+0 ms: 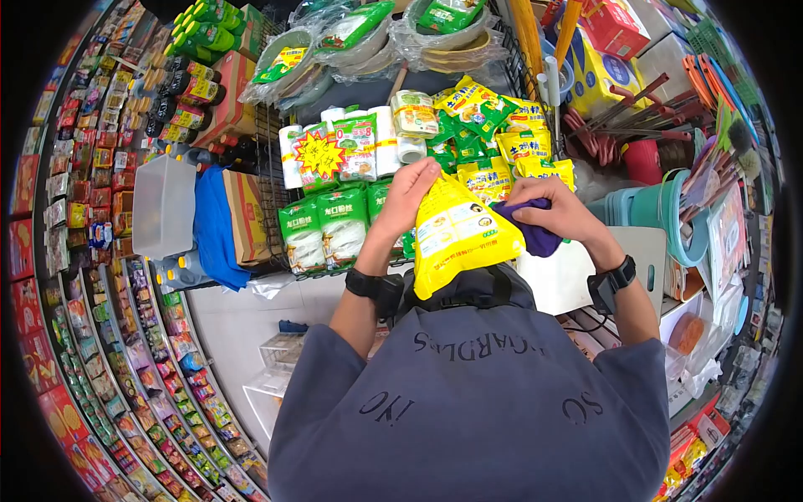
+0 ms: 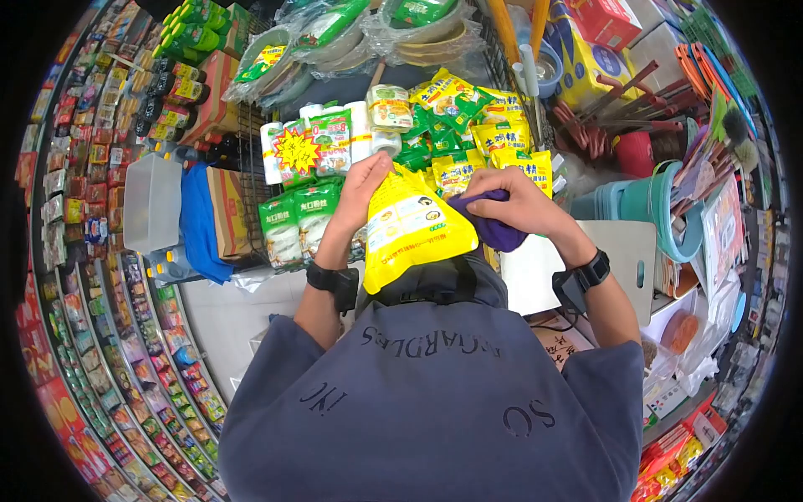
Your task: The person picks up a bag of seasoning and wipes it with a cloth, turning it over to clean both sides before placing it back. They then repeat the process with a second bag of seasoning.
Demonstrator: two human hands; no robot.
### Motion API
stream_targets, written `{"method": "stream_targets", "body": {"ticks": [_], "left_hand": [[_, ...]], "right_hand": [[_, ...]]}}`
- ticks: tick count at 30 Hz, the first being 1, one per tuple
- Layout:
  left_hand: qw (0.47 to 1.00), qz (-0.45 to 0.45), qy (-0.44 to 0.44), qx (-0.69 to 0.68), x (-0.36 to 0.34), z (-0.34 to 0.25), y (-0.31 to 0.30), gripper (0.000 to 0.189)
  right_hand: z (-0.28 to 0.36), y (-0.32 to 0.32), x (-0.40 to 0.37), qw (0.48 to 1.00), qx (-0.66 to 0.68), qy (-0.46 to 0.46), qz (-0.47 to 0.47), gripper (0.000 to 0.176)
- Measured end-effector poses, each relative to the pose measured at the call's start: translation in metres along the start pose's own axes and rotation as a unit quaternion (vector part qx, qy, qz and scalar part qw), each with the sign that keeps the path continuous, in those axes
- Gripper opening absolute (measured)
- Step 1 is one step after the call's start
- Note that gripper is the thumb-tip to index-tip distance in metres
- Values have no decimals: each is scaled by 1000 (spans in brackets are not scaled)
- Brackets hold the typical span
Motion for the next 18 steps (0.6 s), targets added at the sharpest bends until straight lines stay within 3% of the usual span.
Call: {"method": "stream_targets", "body": {"ticks": [2, 9, 18], "left_hand": [[999, 36, -10, -1, 4, -2, 5, 32], [991, 132, -23, 16, 13, -1, 26, 34], [994, 105, -6, 6, 10, 1, 28, 35]], "right_hand": [[2, 3, 4, 999, -24, -2, -46, 18], [5, 16, 32, 995, -58, -37, -75, 20], [3, 18, 40, 986, -99, -6, -132, 18]]}}
Point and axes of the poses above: each hand's wrist, its own x-axis towards the middle knuckle, its own y-axis out of the palm, z = x × y, the point moved 1 cm from there along x, towards the middle knuckle, and after that the axes turned 14 degrees about z, right-handed, at the moved point
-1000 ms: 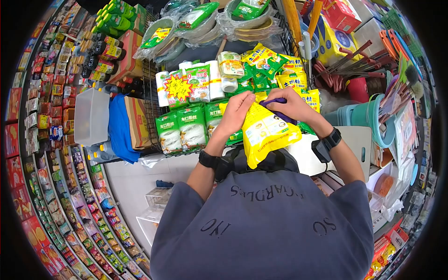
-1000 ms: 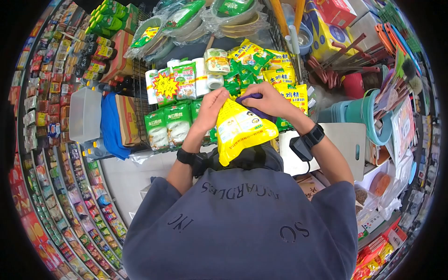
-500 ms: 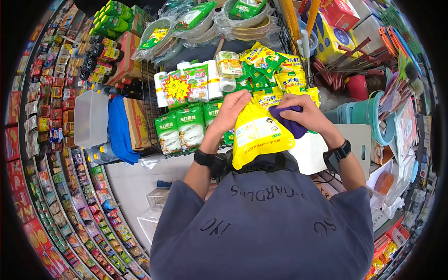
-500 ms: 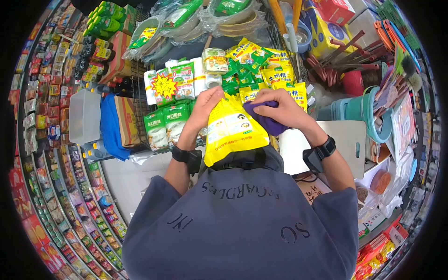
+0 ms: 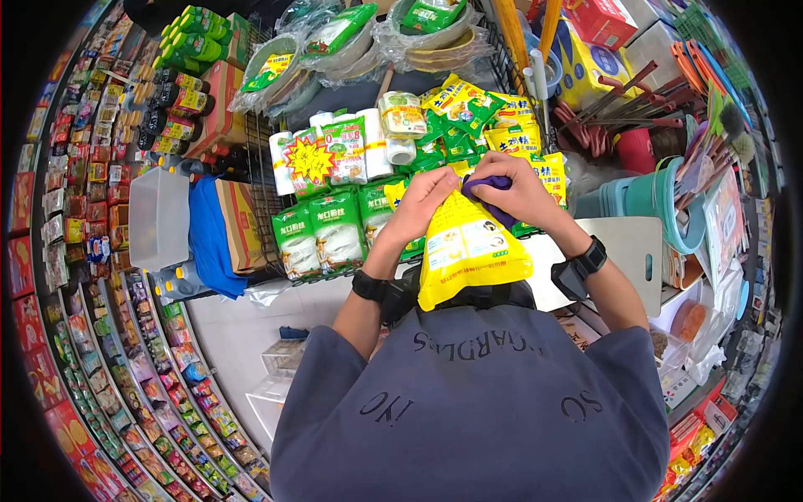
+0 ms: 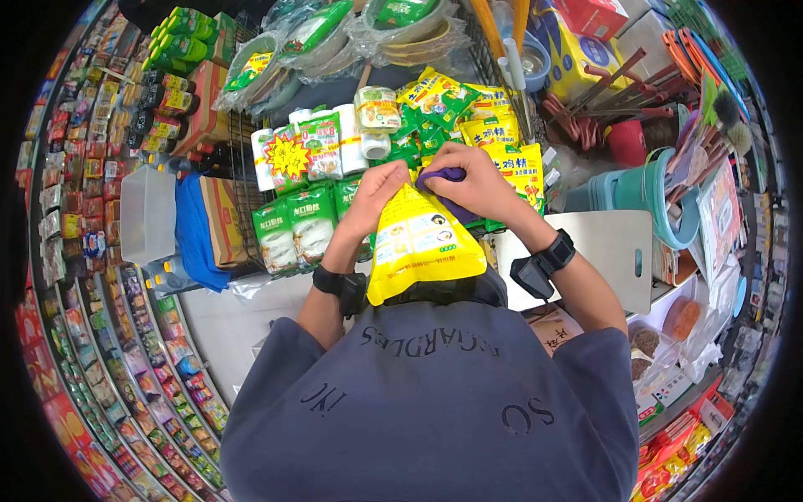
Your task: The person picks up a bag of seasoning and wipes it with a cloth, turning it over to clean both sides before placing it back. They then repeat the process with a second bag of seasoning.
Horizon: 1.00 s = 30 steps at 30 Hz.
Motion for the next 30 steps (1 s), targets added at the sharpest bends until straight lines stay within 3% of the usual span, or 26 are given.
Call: {"method": "stream_targets", "body": {"ticks": [5, 8, 11, 20, 24, 30], "left_hand": [[1000, -19, 11, 19, -3, -2, 1, 34], [998, -24, 15, 51, -8, -3, -1, 34], [999, -8, 7, 44, -9, -9, -1, 35], [999, 8, 12, -43, -8, -13, 1, 35], [999, 21, 23, -29, -11, -9, 2, 34], [1000, 19, -10, 6, -12, -23, 9, 37]], "right_hand": [[1, 0, -10, 999, 20, -17, 27, 17], [5, -9, -20, 991, 74, -33, 109, 16], [15, -8, -24, 993, 39, -49, 104, 16], [19, 1, -4, 986, -98, -129, -35, 18], [5, -3, 5, 982, -144, -99, -70, 18], [13, -9, 0, 989, -85, -76, -96, 17]]}}
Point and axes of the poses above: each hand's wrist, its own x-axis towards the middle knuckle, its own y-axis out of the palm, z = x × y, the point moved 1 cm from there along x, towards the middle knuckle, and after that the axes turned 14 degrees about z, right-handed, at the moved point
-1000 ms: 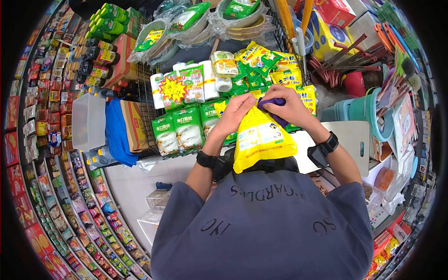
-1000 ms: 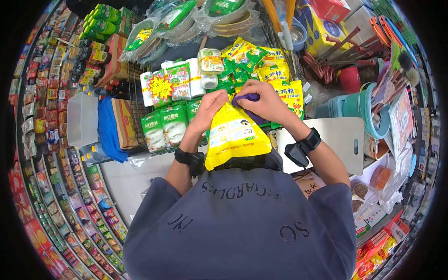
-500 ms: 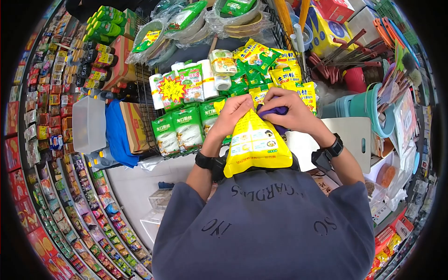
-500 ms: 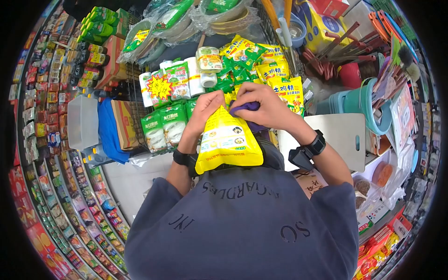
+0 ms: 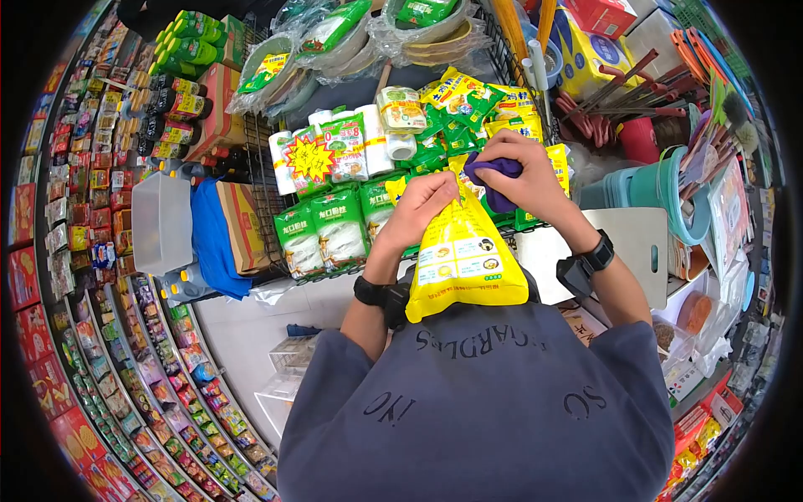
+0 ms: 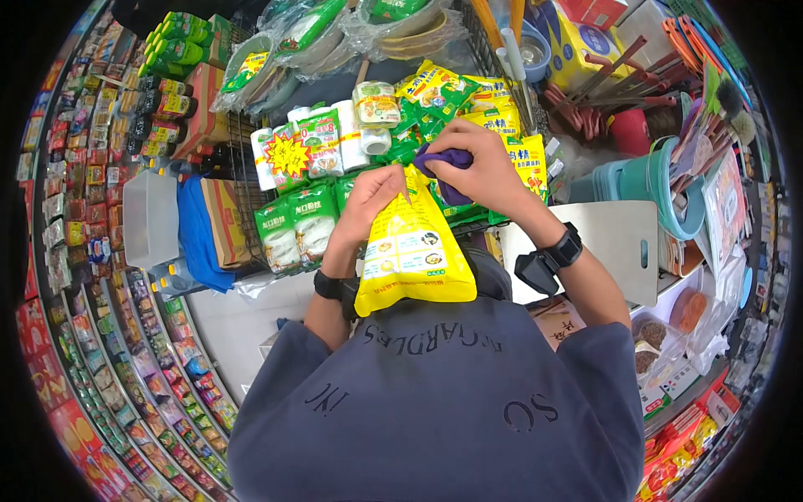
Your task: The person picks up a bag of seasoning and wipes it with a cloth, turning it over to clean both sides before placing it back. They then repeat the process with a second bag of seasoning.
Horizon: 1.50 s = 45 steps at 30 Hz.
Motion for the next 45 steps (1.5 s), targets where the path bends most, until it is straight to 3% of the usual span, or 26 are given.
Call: {"method": "stream_targets", "body": {"ticks": [3, 5, 12, 19, 22, 27, 29, 33, 35, 37, 40, 45], "left_hand": [[999, -5, 10, 30, 1, 4, -3, 40], [999, -2, 19, 42, 1, 7, -4, 40], [996, -80, 25, 14, 1, 11, -7, 33], [987, -147, 64, -6, 1, 21, -23, 32], [976, -204, 67, -42, -4, 25, -40, 31], [974, -217, 66, -14, -6, 21, -46, 32], [975, -215, 50, 9, -3, 22, -41, 32], [975, -217, 43, 22, 7, 37, -24, 32], [958, -281, 48, 18, 12, 52, -17, 33], [951, -300, 61, 39, 16, 56, -14, 35], [925, -372, 65, 36, 11, 75, -20, 36], [910, -413, 17, 39, -6, 99, -31, 39]], "right_hand": [[14, -3, -4, 999, 20, 7, 27, 16], [19, 2, -7, 995, 0, -37, 89, 15], [25, -7, -17, 987, 20, 11, 160, 18], [25, -24, -44, 986, 81, 5, 148, 17], [38, -29, -64, 965, 112, 21, 235, 16], [43, -38, -71, 993, 60, 70, 73, 16], [44, -35, -66, 997, 39, 58, -36, 16], [50, -8, -46, 993, -22, 42, -110, 17], [45, 18, -38, 983, -120, 9, -140, 15], [46, 41, -36, 975, -181, -1, -131, 16], [44, 64, -37, 997, -66, -24, -44, 21], [43, 47, -30, 991, -36, -83, 103, 20]]}}
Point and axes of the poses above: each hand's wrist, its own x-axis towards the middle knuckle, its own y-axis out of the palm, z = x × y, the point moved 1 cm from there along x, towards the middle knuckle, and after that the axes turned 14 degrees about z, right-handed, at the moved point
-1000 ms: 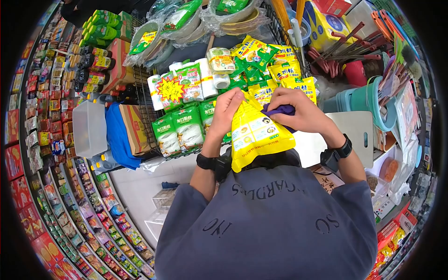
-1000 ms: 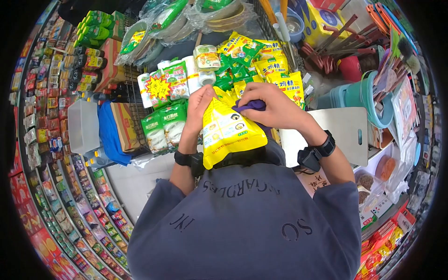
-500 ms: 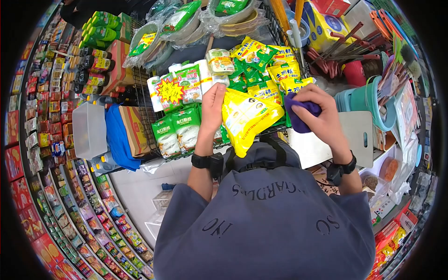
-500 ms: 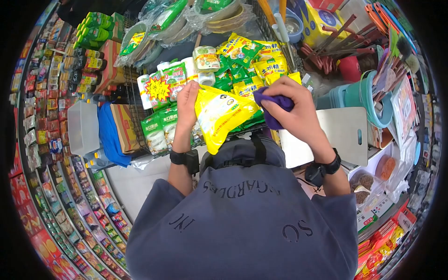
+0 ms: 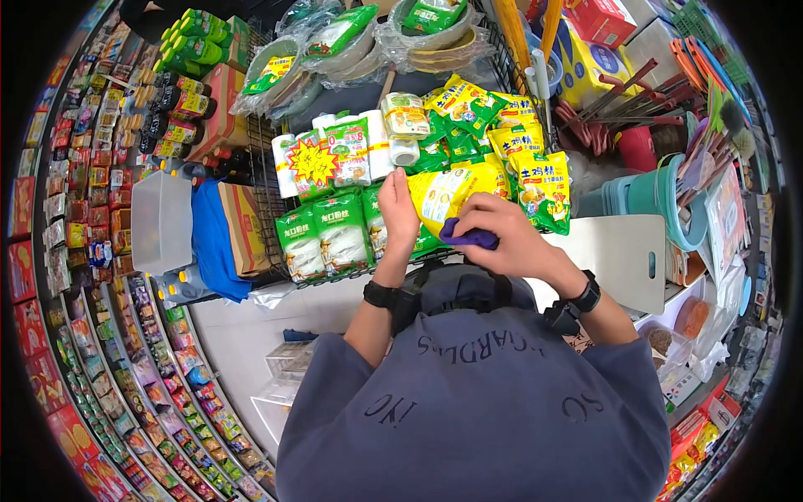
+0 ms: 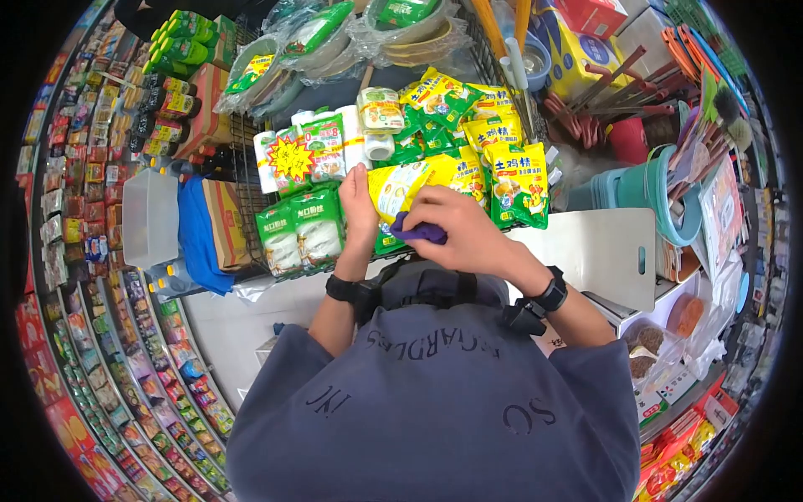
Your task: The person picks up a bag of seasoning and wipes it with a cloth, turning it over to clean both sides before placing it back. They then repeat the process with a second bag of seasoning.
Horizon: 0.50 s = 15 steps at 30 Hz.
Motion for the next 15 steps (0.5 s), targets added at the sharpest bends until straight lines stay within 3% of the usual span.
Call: {"method": "stream_targets", "body": {"ticks": [2, 4, 6, 12, 15], "left_hand": [[1000, 3, -6, -1, -2, 7, -4, 40], [1000, 2, -13, -3, -8, 14, -5, 40], [994, -5, -47, -103, -15, 21, 4, 39], [963, 20, -111, -244, -28, 38, -29, 42], [925, -34, -246, -289, -32, 44, -51, 42]], "right_hand": [[2, -8, 3, 997, 53, 38, -43, 18], [-8, -2, 8, 989, 24, 72, -124, 17], [-17, 13, 12, 985, -30, 110, -133, 19], [-1, 55, -2, 985, 111, 73, 108, 18], [0, 63, -9, 973, 146, 109, 141, 18]]}}
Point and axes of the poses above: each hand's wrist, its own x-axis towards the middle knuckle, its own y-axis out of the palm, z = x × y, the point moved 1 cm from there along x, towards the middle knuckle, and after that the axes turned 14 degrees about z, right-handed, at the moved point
